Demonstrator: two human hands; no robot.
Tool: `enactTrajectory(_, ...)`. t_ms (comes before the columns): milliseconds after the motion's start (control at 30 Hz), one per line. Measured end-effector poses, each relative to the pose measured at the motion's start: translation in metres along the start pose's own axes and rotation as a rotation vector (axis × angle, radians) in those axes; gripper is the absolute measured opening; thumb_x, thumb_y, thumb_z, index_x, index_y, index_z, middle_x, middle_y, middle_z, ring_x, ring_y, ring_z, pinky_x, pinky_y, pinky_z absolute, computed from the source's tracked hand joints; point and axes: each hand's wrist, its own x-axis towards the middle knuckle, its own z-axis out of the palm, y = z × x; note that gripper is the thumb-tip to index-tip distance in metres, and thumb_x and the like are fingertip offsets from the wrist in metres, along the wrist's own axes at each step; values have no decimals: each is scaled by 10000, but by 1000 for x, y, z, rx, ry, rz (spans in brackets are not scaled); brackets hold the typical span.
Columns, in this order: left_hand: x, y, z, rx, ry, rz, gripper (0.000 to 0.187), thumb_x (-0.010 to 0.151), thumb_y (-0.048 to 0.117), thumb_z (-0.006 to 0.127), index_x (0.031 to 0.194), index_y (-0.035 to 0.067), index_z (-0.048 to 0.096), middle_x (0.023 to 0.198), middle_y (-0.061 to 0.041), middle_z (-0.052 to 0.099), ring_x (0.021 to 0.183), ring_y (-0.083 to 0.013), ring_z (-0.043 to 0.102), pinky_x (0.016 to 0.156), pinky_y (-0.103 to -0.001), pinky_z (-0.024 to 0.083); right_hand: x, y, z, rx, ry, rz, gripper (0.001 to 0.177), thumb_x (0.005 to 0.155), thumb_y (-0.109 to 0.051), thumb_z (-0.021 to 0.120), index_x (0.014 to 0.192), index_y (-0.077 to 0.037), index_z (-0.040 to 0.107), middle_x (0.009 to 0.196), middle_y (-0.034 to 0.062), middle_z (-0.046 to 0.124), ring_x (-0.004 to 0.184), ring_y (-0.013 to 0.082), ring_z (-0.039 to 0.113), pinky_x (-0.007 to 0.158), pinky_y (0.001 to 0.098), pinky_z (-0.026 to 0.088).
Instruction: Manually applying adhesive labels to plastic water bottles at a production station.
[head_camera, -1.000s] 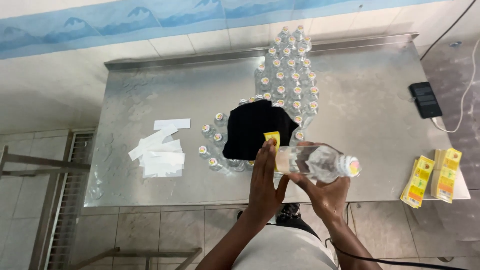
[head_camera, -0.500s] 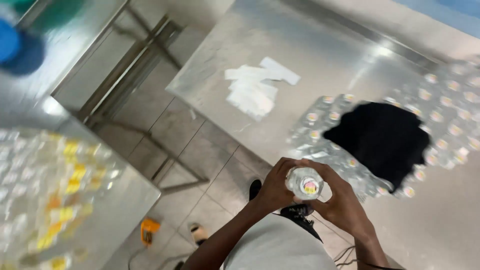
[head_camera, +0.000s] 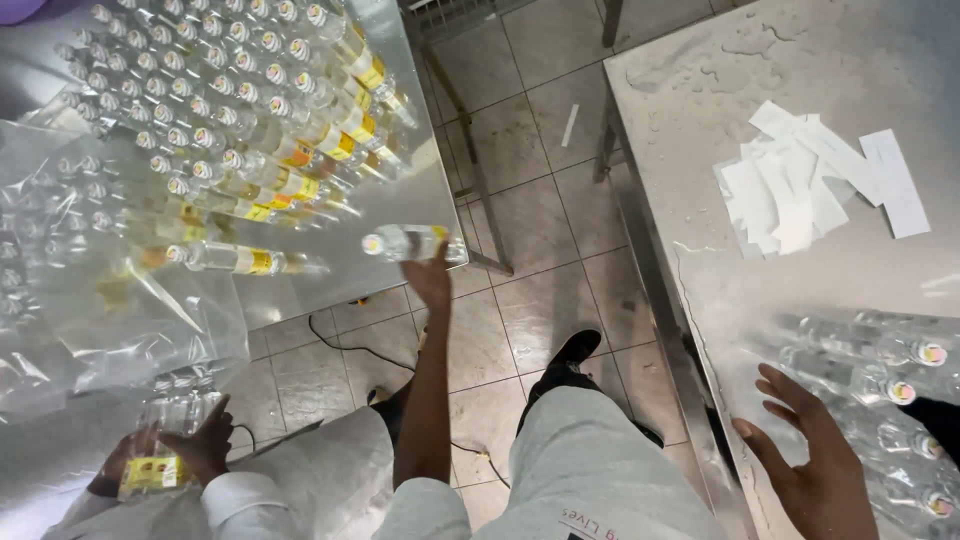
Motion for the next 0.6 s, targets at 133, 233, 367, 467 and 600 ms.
enactTrajectory(133, 127, -32, -33, 158, 347, -7, 706, 761, 246, 1039, 1310, -1, 672, 1295, -199, 647, 1168, -365, 690, 1023, -461, 644, 8, 9, 7, 28, 16, 182, 723, 910, -175, 764, 1605, -207, 566, 1577, 21, 657, 1373, 239, 663, 606, 462, 534)
enactTrajectory(233, 218, -76, -34, 119, 406, 317, 836, 782, 219, 1068, 1437, 70, 570, 1155, -69, 831, 1180, -323, 732, 1178, -477, 430, 11, 25, 15, 70, 67, 160, 719, 905, -168, 759, 1597, -172, 566, 1564, 60, 663, 1377, 262, 663, 578, 448, 537)
enactTrajectory(367, 289, -53, -29, 431, 466, 124, 1436, 809, 737, 1041, 1738, 65, 175, 1662, -290, 445, 1549, -456, 414, 1311, -459, 308, 16, 48, 22, 39, 135, -74, 664, 902, -186, 735, 1535, -64, 576, 1573, 109, 635, 1309, 305, 698, 1107, 428, 575)
enactTrajectory(467, 293, -35, 12, -962, 278, -267, 1002, 892, 30, 880, 1612, 447, 323, 1701, -26, 338, 1364, -509, 535, 796, -889, 579, 20, 71, 13, 35, 199, -34, 639, 909, -287, 731, 1515, -121, 612, 1623, 76, 595, 1328, 264, 686, 1090, 413, 592)
enactTrajectory(600, 232, 33, 191, -788, -323, -474, 935, 898, 65, 859, 1603, 419, 356, 1693, -30, 368, 1367, -486, 550, 833, -844, 565, 6, 90, 22, 114, 216, -10, 599, 947, -361, 787, 1493, -160, 642, 1596, 73, 625, 1419, 257, 643, 1145, 406, 504)
